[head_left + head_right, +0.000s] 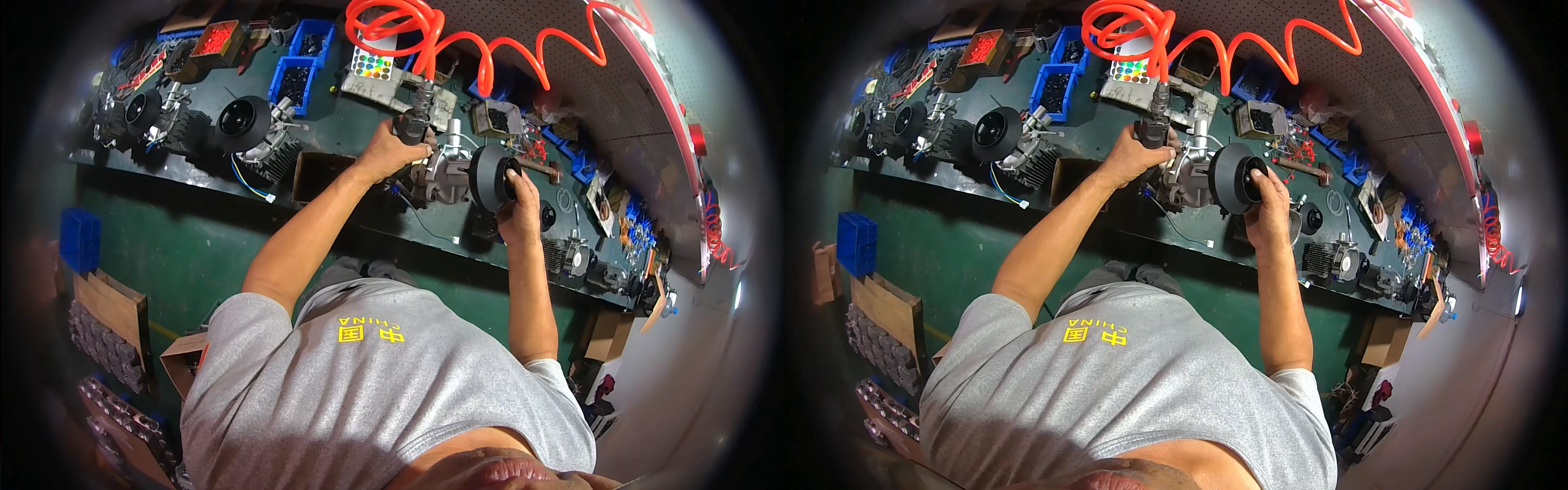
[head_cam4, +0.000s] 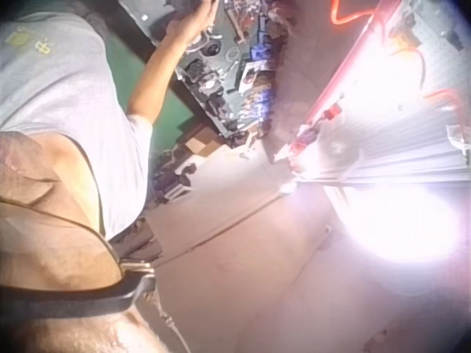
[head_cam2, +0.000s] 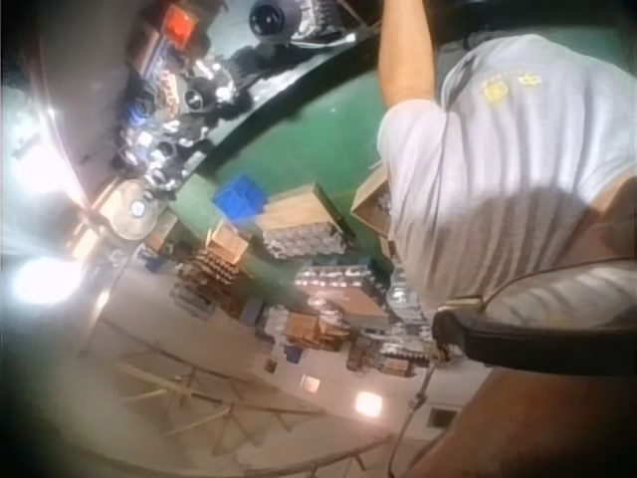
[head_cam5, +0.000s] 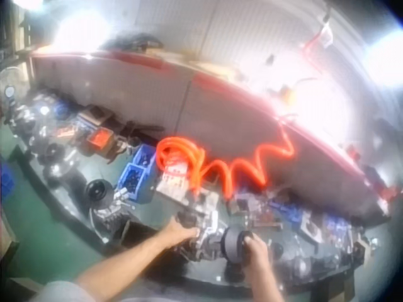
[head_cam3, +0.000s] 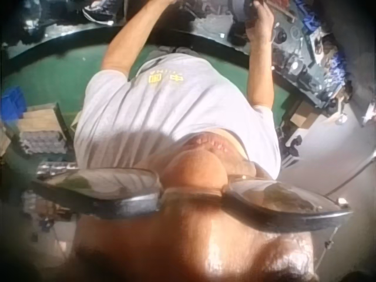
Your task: The person assembles small electric motors at a workbench. They place a black circular component onto a motor housing, then use a pneumatic impact driver to fasten it. The person repeats this process on several motor units, moving them along the bench as they work.
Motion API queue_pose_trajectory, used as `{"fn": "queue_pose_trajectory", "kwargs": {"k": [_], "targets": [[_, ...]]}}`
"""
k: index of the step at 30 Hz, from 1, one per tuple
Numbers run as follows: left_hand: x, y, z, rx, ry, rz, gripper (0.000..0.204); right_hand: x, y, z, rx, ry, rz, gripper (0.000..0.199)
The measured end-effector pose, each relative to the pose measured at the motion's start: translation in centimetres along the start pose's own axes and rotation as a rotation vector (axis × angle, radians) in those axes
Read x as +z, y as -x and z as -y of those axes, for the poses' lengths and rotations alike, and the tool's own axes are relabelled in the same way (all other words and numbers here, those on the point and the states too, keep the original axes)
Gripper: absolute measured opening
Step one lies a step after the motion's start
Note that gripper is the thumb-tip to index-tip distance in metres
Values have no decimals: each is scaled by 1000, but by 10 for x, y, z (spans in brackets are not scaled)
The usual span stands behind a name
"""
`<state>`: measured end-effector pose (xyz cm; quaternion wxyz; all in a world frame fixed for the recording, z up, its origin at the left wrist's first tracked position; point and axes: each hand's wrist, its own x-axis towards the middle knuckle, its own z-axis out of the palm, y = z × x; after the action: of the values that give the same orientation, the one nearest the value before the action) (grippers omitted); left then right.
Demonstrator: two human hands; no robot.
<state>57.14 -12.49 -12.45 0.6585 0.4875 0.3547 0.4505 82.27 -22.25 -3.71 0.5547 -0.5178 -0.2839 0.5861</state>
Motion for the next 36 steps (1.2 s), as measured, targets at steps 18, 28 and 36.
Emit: {"fn": "queue_pose_trajectory", "kwargs": {"k": [18,28,36], "targets": [[2,-6,8,22,161,-1,25,5,-8,5,26,-27,-128,19],[-9,-6,16,33,17,-37,21,12,-13,7,37,-29,-118,17],[-6,-11,17,18,194,-63,21,28,-4,5,-59,27,-95,20]]}}
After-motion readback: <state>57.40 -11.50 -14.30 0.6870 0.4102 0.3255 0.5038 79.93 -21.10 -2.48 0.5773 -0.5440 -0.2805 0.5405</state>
